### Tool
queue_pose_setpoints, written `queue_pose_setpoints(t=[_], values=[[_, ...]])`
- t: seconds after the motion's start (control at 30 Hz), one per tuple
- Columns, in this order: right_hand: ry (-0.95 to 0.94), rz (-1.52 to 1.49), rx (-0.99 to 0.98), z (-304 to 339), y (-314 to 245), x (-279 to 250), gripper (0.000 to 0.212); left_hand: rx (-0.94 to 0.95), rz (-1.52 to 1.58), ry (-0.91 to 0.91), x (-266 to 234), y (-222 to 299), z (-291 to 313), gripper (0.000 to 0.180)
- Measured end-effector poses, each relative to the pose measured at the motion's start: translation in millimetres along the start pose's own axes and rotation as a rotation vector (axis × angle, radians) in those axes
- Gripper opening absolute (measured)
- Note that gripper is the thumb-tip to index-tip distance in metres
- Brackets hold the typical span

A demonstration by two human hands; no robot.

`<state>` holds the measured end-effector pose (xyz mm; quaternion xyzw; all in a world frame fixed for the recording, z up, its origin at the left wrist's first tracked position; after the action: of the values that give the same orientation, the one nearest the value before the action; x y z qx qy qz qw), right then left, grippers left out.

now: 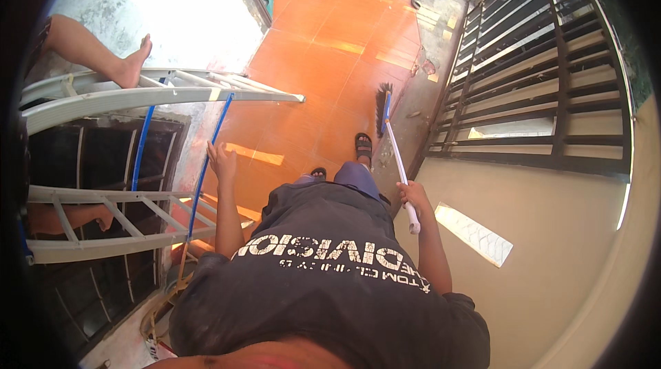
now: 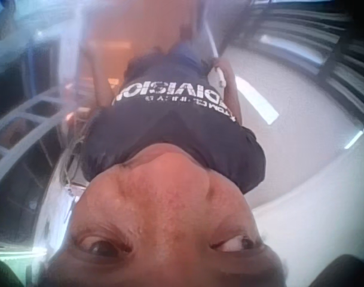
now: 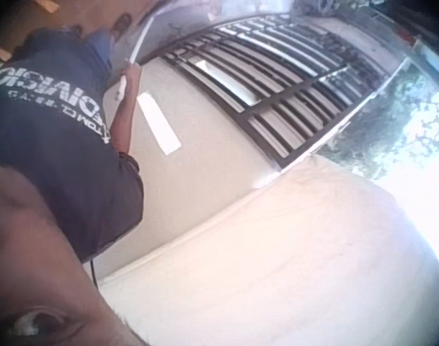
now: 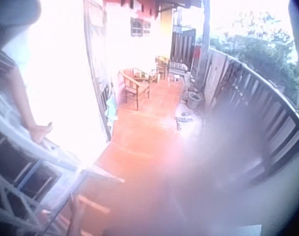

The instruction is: The person sweeps a tiled floor with a broom, moving debris toward a dustpan. They reposition a ladder and continue sweeping around the area, then use the dustpan to collect the swept material.

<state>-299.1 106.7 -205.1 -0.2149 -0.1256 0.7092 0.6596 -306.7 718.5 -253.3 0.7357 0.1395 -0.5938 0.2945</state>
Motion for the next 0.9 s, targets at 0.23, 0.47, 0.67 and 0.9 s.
queue_pose_setpoints(t=[0.23, 0.47, 0.67, 0.9], values=[[-0.126, 0.316, -0.035, -94.0, -124.5, -41.6, 0.019, -0.442, 0.367, 0.112, 36.2, 11.4, 69.6, 0.047], [-0.262, 0.447, 0.055, -176.9, -197.1, -12.3, 0.014, -0.962, 0.737, 0.09, 96.0, 57.1, 275.6, 0.033], [-0.335, 0.715, 0.038, -196.8, -222.9, 14.5, 0.012, -1.405, 0.865, 0.409, 98.1, 126.5, 380.2, 0.024], [-0.486, 0.908, 0.13, -221.7, -224.4, 45.9, 0.02, -1.371, 0.891, 0.687, 63.2, 110.7, 379.5, 0.025]])
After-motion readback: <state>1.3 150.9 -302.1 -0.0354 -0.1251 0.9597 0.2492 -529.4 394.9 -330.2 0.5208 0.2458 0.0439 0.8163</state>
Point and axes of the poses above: each hand's wrist, its own z-axis away from the middle knuckle, its own x-axis out of the palm, y = z × x, the point moved 2 cm from there along -z, towards the middle knuckle, and after that the axes turned 5 degrees about y, right-handed, at the moved point
